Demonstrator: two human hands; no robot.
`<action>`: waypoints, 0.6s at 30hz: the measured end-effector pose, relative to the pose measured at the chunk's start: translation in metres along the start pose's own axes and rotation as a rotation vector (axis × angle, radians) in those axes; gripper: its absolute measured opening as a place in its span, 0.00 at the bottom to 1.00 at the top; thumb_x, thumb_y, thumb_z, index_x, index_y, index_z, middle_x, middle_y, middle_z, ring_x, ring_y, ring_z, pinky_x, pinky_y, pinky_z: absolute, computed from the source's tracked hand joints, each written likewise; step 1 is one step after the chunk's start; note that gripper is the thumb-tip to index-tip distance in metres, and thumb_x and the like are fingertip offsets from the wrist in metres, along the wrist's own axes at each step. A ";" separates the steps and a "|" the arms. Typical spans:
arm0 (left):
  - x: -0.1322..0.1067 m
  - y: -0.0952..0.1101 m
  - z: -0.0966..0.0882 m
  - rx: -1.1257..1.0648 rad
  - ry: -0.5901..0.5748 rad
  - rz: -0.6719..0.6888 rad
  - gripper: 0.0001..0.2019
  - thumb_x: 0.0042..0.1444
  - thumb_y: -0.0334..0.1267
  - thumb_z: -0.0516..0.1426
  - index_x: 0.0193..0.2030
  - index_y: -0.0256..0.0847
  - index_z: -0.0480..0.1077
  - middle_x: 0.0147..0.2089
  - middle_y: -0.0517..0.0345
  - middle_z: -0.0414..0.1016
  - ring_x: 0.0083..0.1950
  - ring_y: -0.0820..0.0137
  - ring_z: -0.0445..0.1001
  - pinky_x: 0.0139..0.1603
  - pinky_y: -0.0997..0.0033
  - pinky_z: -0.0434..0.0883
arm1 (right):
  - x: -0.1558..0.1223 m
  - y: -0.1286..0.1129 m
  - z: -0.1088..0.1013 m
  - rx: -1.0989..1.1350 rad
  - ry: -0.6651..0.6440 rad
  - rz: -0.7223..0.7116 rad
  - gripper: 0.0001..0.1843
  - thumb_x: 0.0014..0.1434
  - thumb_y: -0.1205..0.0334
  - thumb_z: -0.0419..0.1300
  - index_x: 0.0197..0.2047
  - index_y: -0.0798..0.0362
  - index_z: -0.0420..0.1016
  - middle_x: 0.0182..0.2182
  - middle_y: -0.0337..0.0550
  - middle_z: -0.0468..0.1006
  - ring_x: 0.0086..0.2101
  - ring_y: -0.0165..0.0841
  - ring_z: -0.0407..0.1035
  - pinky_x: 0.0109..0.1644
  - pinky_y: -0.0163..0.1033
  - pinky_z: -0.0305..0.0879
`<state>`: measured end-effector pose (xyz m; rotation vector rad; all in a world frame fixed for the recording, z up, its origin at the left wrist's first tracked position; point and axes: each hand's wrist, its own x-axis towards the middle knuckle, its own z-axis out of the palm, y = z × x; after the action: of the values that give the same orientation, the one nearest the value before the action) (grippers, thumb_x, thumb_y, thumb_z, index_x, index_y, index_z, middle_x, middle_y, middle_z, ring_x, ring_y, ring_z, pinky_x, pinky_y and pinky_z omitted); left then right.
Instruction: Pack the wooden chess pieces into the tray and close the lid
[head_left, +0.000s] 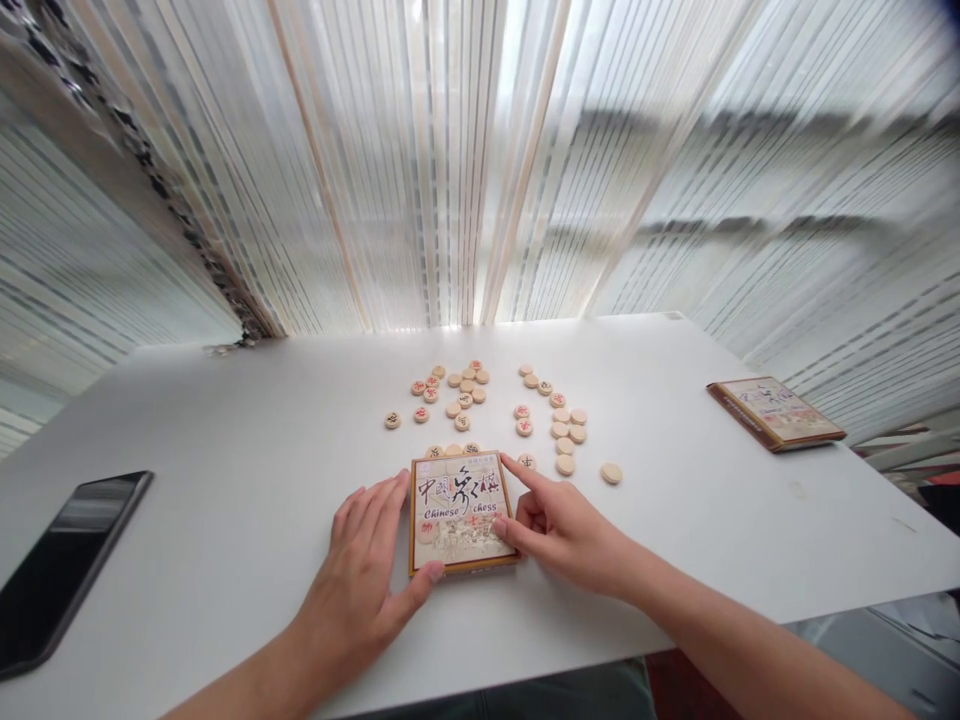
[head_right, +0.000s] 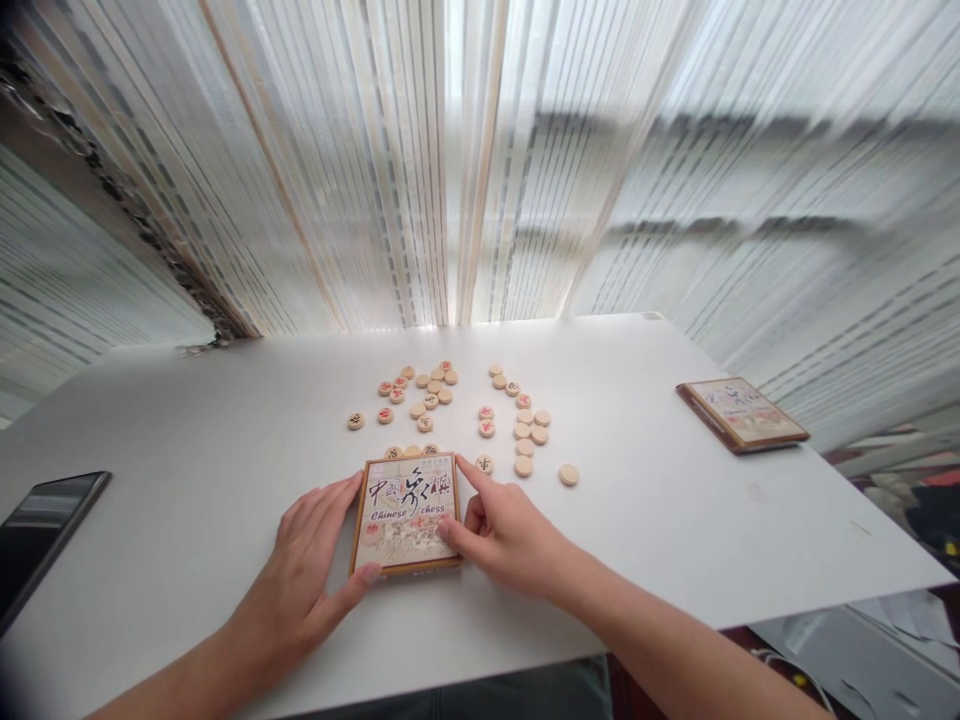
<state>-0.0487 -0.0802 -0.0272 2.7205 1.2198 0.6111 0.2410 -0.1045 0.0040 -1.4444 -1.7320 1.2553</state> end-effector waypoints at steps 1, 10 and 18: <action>0.000 0.000 0.000 -0.006 -0.001 -0.008 0.38 0.73 0.51 0.53 0.81 0.34 0.43 0.77 0.36 0.60 0.76 0.47 0.59 0.76 0.41 0.53 | 0.000 0.001 0.000 0.003 0.007 -0.008 0.45 0.69 0.54 0.61 0.81 0.58 0.46 0.26 0.34 0.75 0.25 0.32 0.67 0.30 0.38 0.59; 0.006 0.003 -0.005 -0.063 -0.027 -0.031 0.35 0.74 0.44 0.51 0.82 0.43 0.41 0.78 0.42 0.55 0.77 0.49 0.56 0.76 0.43 0.57 | -0.001 0.011 0.000 -0.219 0.309 -0.321 0.26 0.69 0.58 0.62 0.67 0.53 0.68 0.33 0.41 0.79 0.28 0.32 0.69 0.30 0.39 0.66; 0.024 -0.001 -0.009 -0.066 -0.002 0.022 0.33 0.71 0.42 0.53 0.79 0.45 0.48 0.78 0.41 0.52 0.76 0.46 0.58 0.73 0.42 0.63 | 0.001 0.011 0.000 -0.406 0.283 -0.461 0.38 0.66 0.56 0.66 0.75 0.48 0.58 0.68 0.59 0.67 0.66 0.51 0.66 0.66 0.60 0.72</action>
<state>-0.0388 -0.0627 -0.0121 2.6832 1.1488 0.6391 0.2455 -0.1037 -0.0058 -1.2477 -2.0330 0.4541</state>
